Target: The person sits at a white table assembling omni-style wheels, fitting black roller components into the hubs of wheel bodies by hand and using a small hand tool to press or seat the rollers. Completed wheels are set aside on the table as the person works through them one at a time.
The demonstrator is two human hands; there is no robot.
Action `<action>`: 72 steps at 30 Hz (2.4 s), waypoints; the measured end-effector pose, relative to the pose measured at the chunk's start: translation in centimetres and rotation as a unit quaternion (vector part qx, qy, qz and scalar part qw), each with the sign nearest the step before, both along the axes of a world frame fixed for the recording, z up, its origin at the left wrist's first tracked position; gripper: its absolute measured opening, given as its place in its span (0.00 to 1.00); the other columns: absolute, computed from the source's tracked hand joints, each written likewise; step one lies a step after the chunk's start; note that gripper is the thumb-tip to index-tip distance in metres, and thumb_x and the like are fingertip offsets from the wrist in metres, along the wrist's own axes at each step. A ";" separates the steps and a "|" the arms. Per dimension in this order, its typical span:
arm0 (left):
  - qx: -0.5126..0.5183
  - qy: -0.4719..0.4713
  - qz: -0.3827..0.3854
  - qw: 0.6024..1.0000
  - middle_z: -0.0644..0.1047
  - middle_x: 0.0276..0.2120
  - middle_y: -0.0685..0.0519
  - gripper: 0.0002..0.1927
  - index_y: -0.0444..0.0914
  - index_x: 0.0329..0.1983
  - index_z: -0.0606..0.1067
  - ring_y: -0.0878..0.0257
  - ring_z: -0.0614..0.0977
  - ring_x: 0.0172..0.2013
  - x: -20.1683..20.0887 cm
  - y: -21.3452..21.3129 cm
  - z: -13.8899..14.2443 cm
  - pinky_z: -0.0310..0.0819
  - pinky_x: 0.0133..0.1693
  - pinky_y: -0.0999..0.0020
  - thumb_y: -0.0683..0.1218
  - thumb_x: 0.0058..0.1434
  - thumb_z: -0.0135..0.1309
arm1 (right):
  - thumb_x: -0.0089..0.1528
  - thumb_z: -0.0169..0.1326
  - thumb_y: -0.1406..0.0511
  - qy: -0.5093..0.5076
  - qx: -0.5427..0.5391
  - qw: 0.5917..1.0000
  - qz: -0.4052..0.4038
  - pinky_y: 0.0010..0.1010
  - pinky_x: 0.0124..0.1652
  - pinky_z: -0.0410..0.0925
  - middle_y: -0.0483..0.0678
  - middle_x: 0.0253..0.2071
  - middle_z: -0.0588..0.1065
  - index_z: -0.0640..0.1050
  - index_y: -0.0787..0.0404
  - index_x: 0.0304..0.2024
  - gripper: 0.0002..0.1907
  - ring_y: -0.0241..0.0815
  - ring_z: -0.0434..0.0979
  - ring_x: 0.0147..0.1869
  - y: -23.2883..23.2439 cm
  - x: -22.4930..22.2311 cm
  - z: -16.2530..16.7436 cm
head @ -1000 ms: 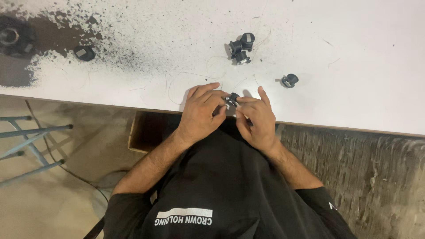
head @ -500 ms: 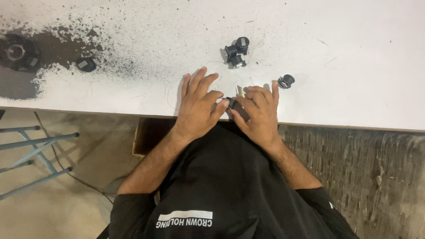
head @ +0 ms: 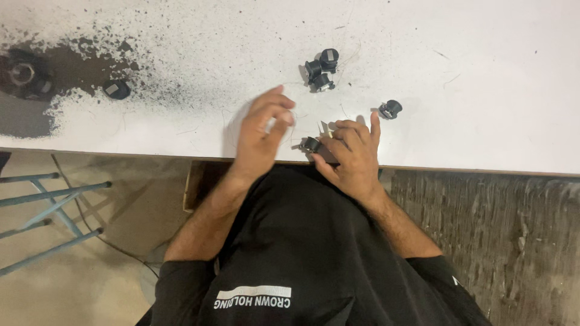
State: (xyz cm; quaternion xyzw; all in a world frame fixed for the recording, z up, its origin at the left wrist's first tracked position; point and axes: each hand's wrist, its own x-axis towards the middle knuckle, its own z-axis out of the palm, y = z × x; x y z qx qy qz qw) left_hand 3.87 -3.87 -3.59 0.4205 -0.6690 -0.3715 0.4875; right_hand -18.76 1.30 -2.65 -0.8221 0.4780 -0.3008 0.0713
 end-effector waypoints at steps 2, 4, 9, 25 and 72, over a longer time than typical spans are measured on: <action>-0.061 0.004 0.076 0.995 0.78 0.56 0.53 0.06 0.41 0.47 0.75 0.55 0.73 0.66 1.6 -0.2 0.8 0.59 0.74 0.48 0.47 0.80 0.52 | 0.56 0.71 0.59 -0.006 -0.002 1.000 0.000 0.64 0.74 0.40 0.47 0.46 0.72 0.83 0.59 0.45 0.18 0.49 0.71 0.64 -0.1 0.0 -0.1; -0.159 -0.146 0.206 0.954 0.69 0.63 0.44 0.11 0.35 0.57 0.70 0.44 0.65 0.70 3.5 0.5 2.2 0.60 0.71 0.44 0.46 0.77 0.52 | 0.56 0.71 0.59 -0.012 -0.003 1.000 -0.001 0.64 0.74 0.40 0.47 0.45 0.72 0.83 0.59 0.44 0.18 0.49 0.71 0.64 -0.1 0.0 -0.1; -0.081 -0.262 -0.101 0.956 0.76 0.59 0.44 0.21 0.35 0.60 0.74 0.60 0.83 0.39 1.6 3.4 3.9 0.80 0.37 0.64 0.39 0.63 0.53 | 0.56 0.71 0.60 -0.012 -0.001 1.000 0.003 0.64 0.75 0.41 0.47 0.45 0.72 0.83 0.59 0.45 0.18 0.50 0.71 0.64 -0.1 0.0 0.0; -0.159 -0.275 -0.059 0.946 0.76 0.50 0.51 0.08 0.38 0.41 0.77 0.56 0.80 0.49 0.5 3.1 4.9 0.76 0.44 0.60 0.41 0.60 0.64 | 0.54 0.71 0.59 -0.021 -0.008 1.000 0.003 0.64 0.74 0.40 0.47 0.43 0.71 0.82 0.58 0.41 0.17 0.50 0.71 0.63 0.0 -0.3 -0.3; 0.005 -0.164 -0.001 0.986 0.75 0.28 0.52 0.08 0.37 0.31 0.71 0.57 0.79 0.29 -1.3 4.6 2.1 0.74 0.31 0.62 0.37 0.56 0.60 | 0.59 0.62 0.76 -0.243 0.016 0.966 0.082 0.58 0.70 0.65 0.54 0.44 0.77 0.74 0.65 0.47 0.16 0.54 0.81 0.56 2.1 1.2 -1.9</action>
